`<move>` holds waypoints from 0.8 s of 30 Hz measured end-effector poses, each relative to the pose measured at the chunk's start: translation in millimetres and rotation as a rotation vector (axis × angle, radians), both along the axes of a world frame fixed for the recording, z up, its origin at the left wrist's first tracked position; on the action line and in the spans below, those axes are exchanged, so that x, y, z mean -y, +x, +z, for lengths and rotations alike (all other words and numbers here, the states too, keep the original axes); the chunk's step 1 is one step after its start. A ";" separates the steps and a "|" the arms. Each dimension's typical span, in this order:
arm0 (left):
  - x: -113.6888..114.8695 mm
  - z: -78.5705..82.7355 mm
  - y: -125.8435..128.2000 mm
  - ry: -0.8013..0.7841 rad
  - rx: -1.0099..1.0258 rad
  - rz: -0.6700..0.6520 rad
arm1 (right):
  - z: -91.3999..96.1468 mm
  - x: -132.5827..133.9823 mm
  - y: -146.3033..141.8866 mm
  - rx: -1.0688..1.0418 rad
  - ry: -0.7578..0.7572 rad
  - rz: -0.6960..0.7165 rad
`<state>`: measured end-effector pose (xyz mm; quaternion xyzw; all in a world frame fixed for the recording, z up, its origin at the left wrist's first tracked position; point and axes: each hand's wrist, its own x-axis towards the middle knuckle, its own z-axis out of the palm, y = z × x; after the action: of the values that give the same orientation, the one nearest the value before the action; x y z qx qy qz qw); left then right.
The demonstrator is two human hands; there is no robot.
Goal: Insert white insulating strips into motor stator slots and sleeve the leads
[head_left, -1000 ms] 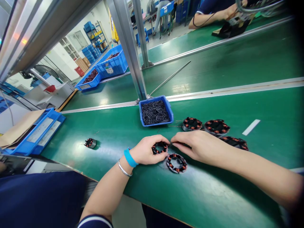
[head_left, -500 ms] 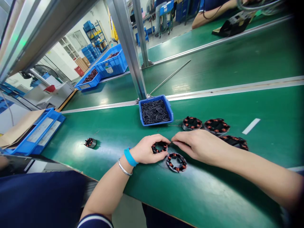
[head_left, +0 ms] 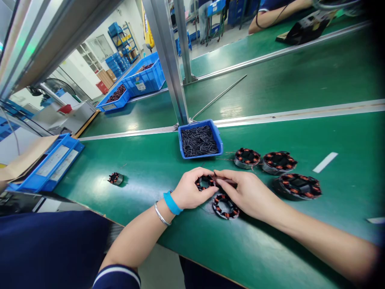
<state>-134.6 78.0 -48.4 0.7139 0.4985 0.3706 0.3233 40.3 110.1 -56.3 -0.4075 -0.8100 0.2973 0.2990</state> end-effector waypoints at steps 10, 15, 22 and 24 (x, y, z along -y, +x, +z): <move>0.9 6.2 -13.4 -0.087 0.009 0.019 | 1.9 -17.2 8.4 -0.358 -0.571 0.173; 4.2 7.9 -22.4 -0.143 -0.024 0.048 | 2.8 -6.8 8.3 -0.312 -0.190 0.185; 5.2 3.2 -19.7 -0.097 -0.038 0.046 | 18.8 -11.1 -10.3 -0.135 0.025 0.171; 5.6 3.9 -18.8 -0.100 -0.051 0.048 | 22.2 -17.7 -18.3 -0.103 -0.136 0.127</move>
<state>-153.4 72.4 -44.5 0.6939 0.5416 0.3343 0.3368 22.0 127.8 -34.1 -0.3589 -0.7957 0.3904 0.2927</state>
